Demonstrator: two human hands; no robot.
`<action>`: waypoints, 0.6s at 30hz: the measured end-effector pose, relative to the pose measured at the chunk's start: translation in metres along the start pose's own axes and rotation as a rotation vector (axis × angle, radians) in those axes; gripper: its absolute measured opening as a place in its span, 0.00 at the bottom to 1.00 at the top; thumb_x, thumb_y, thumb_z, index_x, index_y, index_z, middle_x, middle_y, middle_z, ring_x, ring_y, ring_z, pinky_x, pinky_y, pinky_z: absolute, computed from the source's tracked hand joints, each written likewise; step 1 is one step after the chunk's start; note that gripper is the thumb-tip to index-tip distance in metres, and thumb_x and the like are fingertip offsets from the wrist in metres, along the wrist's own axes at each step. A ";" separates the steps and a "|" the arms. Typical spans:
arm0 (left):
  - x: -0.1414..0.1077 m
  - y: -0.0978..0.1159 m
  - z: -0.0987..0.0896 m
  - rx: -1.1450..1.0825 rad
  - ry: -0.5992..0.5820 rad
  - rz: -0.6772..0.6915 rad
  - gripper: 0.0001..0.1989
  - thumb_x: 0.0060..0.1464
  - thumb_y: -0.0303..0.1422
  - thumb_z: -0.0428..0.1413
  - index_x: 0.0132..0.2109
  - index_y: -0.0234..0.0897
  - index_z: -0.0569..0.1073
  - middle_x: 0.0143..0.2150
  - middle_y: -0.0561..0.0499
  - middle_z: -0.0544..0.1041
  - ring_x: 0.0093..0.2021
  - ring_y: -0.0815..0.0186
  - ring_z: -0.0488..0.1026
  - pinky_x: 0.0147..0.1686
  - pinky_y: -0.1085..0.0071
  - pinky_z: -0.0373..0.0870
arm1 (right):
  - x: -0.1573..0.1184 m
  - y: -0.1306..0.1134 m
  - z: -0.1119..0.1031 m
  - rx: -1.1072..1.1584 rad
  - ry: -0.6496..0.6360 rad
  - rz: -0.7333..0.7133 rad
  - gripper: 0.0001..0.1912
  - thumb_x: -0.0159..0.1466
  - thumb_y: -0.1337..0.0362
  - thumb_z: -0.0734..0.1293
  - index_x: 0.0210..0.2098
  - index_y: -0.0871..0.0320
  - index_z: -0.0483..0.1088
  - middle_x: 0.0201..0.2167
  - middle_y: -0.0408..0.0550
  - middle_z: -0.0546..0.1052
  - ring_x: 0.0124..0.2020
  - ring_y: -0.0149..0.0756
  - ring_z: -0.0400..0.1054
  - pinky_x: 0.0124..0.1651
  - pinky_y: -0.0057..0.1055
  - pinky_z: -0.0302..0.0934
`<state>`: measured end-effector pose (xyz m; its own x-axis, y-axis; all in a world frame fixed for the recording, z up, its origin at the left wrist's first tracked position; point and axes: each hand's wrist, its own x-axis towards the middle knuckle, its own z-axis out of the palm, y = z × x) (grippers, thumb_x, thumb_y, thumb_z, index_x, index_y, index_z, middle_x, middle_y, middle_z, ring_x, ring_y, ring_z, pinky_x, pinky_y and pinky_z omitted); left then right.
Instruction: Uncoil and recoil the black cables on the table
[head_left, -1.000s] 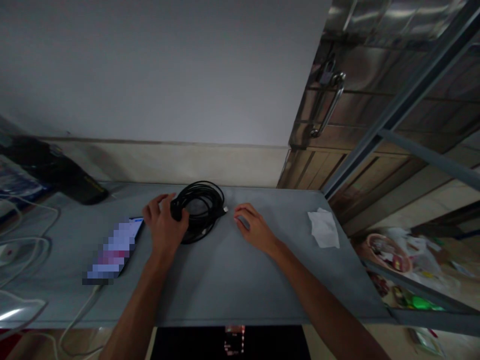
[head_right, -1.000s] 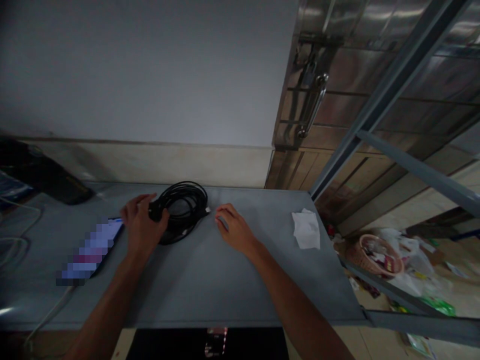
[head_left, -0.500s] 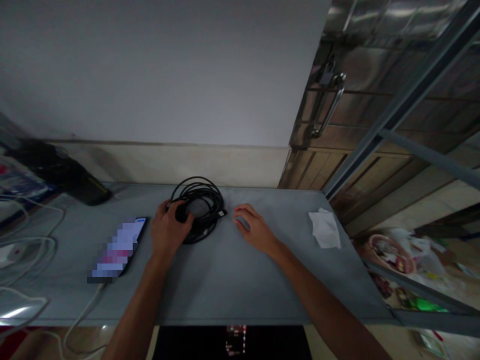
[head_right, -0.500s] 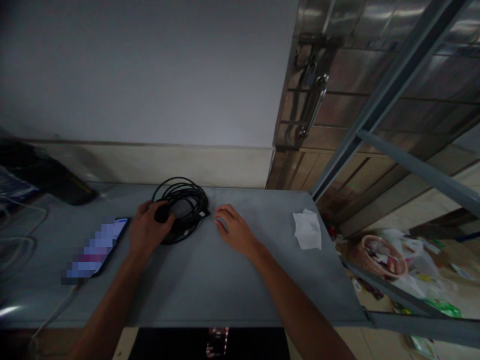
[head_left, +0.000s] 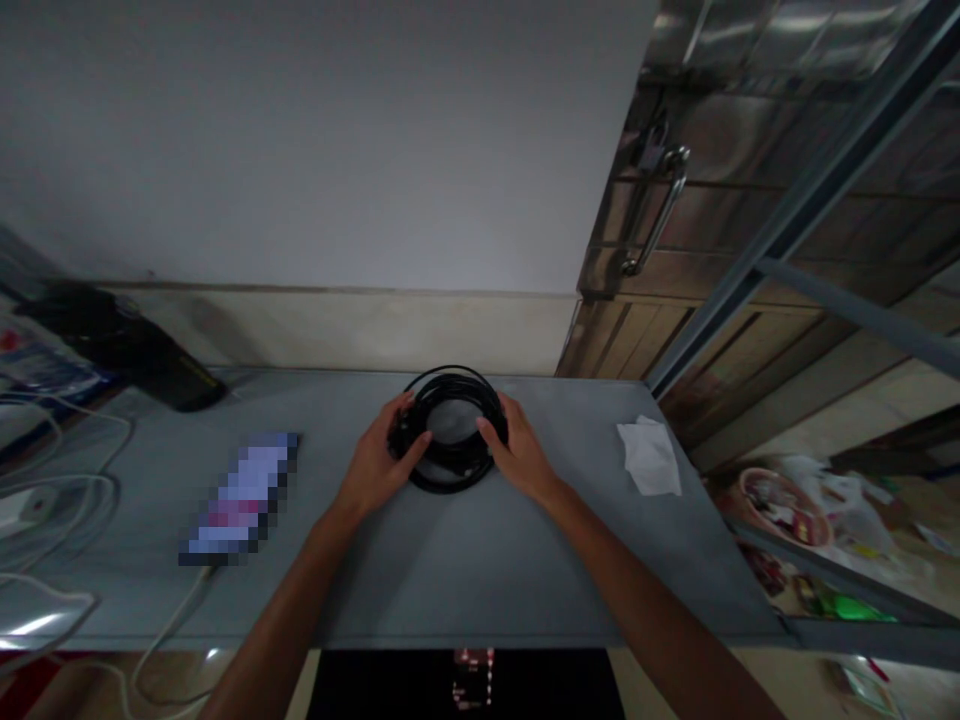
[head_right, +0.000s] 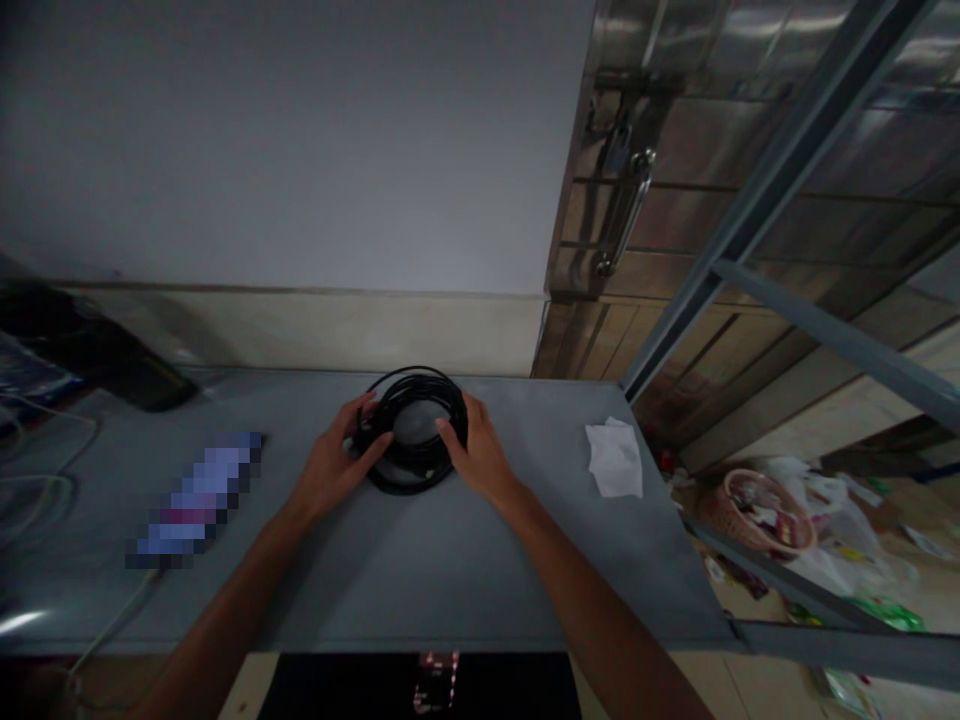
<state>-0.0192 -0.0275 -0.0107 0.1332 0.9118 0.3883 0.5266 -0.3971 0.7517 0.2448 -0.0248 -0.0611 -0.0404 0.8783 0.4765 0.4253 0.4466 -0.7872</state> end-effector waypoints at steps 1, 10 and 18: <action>-0.001 0.000 0.002 -0.058 -0.013 -0.009 0.41 0.66 0.50 0.66 0.78 0.43 0.64 0.69 0.37 0.79 0.68 0.45 0.79 0.71 0.46 0.72 | 0.001 0.002 -0.001 -0.027 0.023 0.003 0.35 0.80 0.41 0.64 0.76 0.57 0.61 0.70 0.63 0.72 0.73 0.51 0.67 0.79 0.54 0.61; 0.003 -0.016 0.009 0.043 0.014 -0.182 0.44 0.67 0.60 0.61 0.77 0.37 0.65 0.77 0.31 0.71 0.78 0.40 0.68 0.78 0.39 0.61 | 0.002 0.004 -0.005 -0.125 -0.045 0.017 0.42 0.79 0.35 0.61 0.79 0.57 0.61 0.76 0.66 0.66 0.78 0.56 0.61 0.81 0.57 0.57; 0.002 -0.019 0.009 -0.077 0.009 -0.087 0.41 0.63 0.52 0.66 0.75 0.40 0.65 0.71 0.37 0.78 0.72 0.43 0.75 0.75 0.42 0.68 | -0.004 -0.009 -0.012 -0.234 -0.295 -0.056 0.71 0.65 0.26 0.73 0.87 0.59 0.37 0.84 0.71 0.49 0.86 0.61 0.42 0.84 0.60 0.48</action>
<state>-0.0209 -0.0173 -0.0291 0.0822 0.9425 0.3239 0.4695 -0.3233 0.8216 0.2521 -0.0347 -0.0514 -0.3137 0.8801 0.3563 0.6084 0.4745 -0.6362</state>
